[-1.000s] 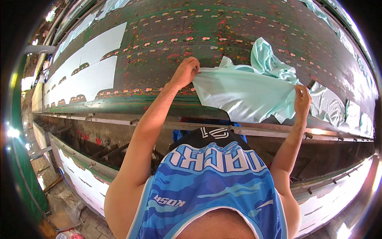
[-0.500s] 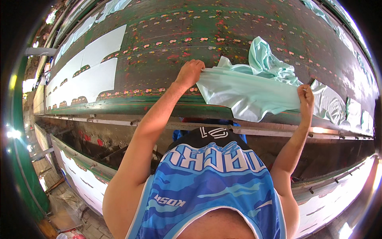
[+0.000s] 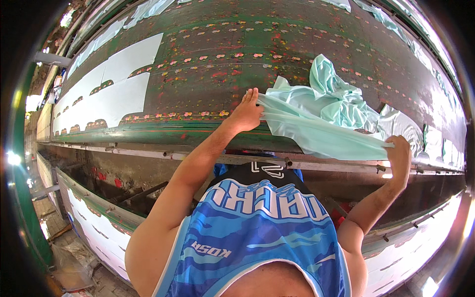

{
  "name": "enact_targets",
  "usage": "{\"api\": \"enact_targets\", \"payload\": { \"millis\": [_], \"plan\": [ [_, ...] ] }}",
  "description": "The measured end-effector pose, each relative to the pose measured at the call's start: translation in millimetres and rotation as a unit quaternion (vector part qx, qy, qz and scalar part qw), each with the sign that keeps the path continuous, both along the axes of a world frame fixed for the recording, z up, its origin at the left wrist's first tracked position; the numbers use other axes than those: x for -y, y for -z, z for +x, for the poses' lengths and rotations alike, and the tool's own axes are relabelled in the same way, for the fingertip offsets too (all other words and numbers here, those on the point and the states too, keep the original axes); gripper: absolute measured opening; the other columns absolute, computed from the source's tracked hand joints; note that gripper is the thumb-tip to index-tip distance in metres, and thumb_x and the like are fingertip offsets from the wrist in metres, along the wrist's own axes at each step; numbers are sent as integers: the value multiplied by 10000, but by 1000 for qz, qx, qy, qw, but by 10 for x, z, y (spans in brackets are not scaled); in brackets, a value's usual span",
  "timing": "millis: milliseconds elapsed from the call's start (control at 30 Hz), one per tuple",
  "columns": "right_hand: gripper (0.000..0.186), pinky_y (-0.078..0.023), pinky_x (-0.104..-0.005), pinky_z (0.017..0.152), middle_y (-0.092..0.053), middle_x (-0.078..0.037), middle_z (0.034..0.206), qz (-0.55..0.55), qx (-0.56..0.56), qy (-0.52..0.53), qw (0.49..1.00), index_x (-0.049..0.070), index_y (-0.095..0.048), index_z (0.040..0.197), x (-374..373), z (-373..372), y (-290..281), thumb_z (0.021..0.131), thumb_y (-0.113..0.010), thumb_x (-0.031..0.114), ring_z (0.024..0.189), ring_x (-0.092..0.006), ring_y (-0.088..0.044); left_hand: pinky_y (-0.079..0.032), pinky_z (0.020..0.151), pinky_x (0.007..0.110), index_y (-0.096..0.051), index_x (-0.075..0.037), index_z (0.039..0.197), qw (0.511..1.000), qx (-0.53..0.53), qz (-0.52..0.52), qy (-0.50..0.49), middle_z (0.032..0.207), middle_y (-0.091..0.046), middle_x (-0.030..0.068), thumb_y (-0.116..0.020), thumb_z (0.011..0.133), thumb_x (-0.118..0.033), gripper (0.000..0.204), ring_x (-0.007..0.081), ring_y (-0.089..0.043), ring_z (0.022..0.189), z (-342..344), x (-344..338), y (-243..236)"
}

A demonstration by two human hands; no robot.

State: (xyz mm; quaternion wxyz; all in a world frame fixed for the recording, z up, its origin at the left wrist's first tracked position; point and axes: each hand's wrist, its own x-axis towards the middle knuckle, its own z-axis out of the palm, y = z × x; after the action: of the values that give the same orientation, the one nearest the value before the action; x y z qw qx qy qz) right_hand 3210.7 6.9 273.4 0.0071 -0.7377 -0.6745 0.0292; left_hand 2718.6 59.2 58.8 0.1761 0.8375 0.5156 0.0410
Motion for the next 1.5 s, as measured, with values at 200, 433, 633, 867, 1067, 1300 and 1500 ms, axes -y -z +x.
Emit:
{"api": "enact_targets", "payload": {
  "millis": [200,433,633,867,1067,1300,1500],
  "plan": [
    [270,-515,-447,944,-652,-163,1077,276,10,5,961,60,-748,1120,222,318,30,912,-598,-24,1029,-364,-648,-397,1177,503,-643,25,988,925,376,7,55,1591,-396,293,-619,963,-3,44,480,-357,1503,-28,335,-700],
    [141,-431,-542,1155,-662,-146,988,457,-444,-34,770,-43,-668,980,55,-249,4,913,-553,3,1025,-297,-645,-552,912,318,-647,20,1121,709,700,7,-86,1166,-677,130,-638,981,39,142,157,-661,1059,-915,678,-1292],
    [174,-515,-556,1052,-615,-116,942,367,-613,-42,699,14,-615,1009,-246,-1249,279,926,-606,167,920,-281,-657,-463,716,261,-617,-24,1234,661,662,164,-315,990,-613,17,-598,1074,-144,201,74,-506,763,-2135,838,-1157],
    [221,-518,-515,1043,-660,-192,1266,189,-861,-88,465,82,-652,1144,-463,-1995,1297,932,-603,120,1168,-348,-644,-396,660,195,-678,-38,1139,712,501,262,-417,960,-620,-37,-689,1040,-177,171,16,-479,766,-3246,1118,-1150],
    [170,-505,-427,1047,-667,-178,1288,51,-844,-100,524,17,-706,1086,-601,-2670,1704,953,-600,15,1159,-276,-647,-411,670,194,-704,1,1094,742,459,214,-440,885,-640,-47,-703,1035,-263,270,14,-507,758,-4036,928,-891],
    [320,-437,-231,904,-638,0,1070,-80,-693,1,717,-6,-711,1229,-641,-3549,2070,914,-697,-63,849,-76,-502,-534,683,320,-738,-32,1111,818,331,203,-424,891,-753,116,-690,1024,-314,299,179,-672,716,-4828,236,21],
    [449,-338,-204,692,-512,93,872,-54,-525,-20,849,55,-678,1361,-766,-3947,1938,918,-737,14,745,-35,-401,-550,711,310,-759,-50,1115,856,273,204,-389,927,-778,110,-689,1025,-289,264,170,-708,752,-5118,-153,306]
  ]
}}
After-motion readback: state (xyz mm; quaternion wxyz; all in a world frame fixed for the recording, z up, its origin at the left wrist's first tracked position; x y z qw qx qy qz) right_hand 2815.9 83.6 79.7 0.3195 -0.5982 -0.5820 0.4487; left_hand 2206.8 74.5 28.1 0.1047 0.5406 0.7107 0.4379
